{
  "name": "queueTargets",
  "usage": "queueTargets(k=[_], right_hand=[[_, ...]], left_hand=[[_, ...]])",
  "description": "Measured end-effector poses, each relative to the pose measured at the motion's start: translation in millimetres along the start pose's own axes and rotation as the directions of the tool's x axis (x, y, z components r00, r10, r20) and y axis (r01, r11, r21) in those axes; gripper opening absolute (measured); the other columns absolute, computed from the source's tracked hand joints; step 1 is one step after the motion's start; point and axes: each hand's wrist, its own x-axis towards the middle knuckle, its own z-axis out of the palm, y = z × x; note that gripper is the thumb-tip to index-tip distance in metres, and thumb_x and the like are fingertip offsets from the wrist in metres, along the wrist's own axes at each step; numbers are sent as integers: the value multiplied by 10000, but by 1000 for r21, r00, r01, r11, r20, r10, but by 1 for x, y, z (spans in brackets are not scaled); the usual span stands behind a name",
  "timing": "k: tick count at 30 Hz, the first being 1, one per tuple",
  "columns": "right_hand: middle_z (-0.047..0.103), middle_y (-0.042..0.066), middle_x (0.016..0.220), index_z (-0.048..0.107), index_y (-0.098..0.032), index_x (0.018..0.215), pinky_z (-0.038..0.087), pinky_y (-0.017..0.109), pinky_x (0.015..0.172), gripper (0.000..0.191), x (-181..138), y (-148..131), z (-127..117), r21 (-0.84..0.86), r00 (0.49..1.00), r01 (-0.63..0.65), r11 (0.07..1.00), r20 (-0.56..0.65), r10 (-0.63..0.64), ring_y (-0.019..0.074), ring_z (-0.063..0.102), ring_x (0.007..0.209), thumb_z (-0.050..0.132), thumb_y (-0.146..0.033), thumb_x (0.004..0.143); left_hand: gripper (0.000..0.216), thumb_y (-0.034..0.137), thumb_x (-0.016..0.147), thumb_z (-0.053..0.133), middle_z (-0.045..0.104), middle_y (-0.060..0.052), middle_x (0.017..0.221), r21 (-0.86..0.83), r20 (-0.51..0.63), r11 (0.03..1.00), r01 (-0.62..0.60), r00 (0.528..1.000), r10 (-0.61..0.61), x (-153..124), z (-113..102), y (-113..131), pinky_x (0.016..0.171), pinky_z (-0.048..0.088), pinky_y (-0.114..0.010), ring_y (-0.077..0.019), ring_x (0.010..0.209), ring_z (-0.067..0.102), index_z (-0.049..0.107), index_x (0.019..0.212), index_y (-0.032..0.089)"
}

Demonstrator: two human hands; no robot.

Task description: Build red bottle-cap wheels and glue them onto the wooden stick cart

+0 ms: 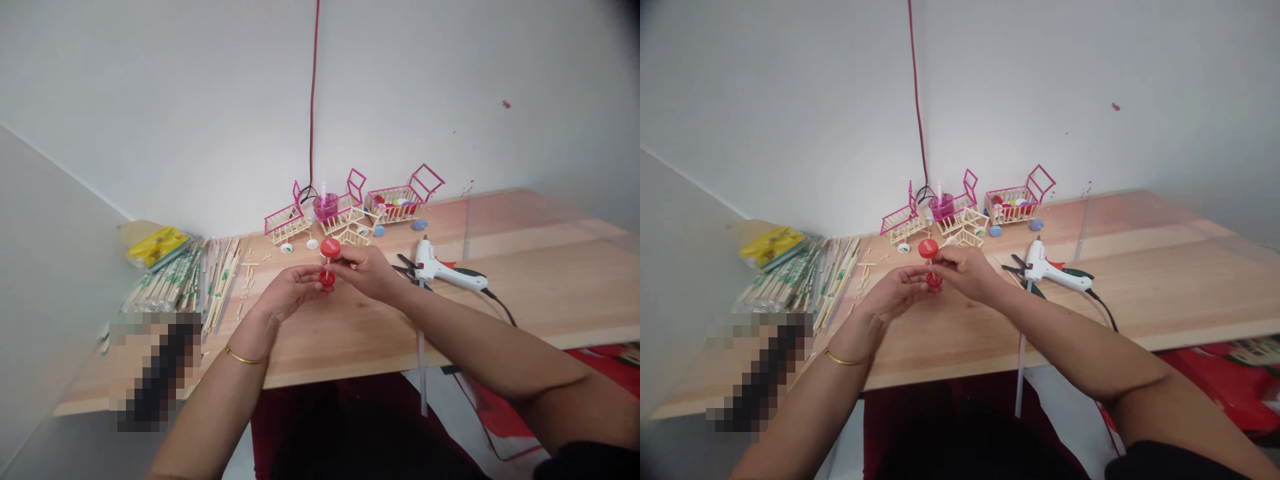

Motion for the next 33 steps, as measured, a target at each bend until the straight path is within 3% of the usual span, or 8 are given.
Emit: queueTargets(k=[21, 26, 33], right_hand=[[616, 1, 687, 612, -180, 733, 340, 237, 558, 150, 0, 4, 3, -39, 1000, 6, 999, -9, -6, 103, 479, 586, 611, -274, 850], [607, -2, 667, 621, -179, 742, 341, 233, 555, 158, 1, 2, 1, -47, 999, 9, 999, 47, -7, 102, 474, 580, 602, -290, 853], [594, -8, 658, 633, -172, 739, 340, 225, 562, 122, 1, 0, 1, -65, 996, -26, 998, 84, 32, 101, 476, 588, 604, -232, 840]], left_hand=[[461, 74, 625, 791, 727, -106, 920, 13, 10, 1000, 7, 1000, -7, 0, 1, -2, 798, 510, -302, -170, 799, 686, 664, 1068, 97], [408, 76, 644, 780, 725, -105, 929, 5, 6, 1000, -22, 1000, 22, 0, 0, -2, 820, 506, -311, -172, 831, 682, 666, 1034, 102], [561, 80, 602, 805, 719, -87, 898, 34, 22, 999, -13, 1000, 12, 1, -4, -4, 804, 499, -310, -167, 795, 682, 631, 1132, 133]])
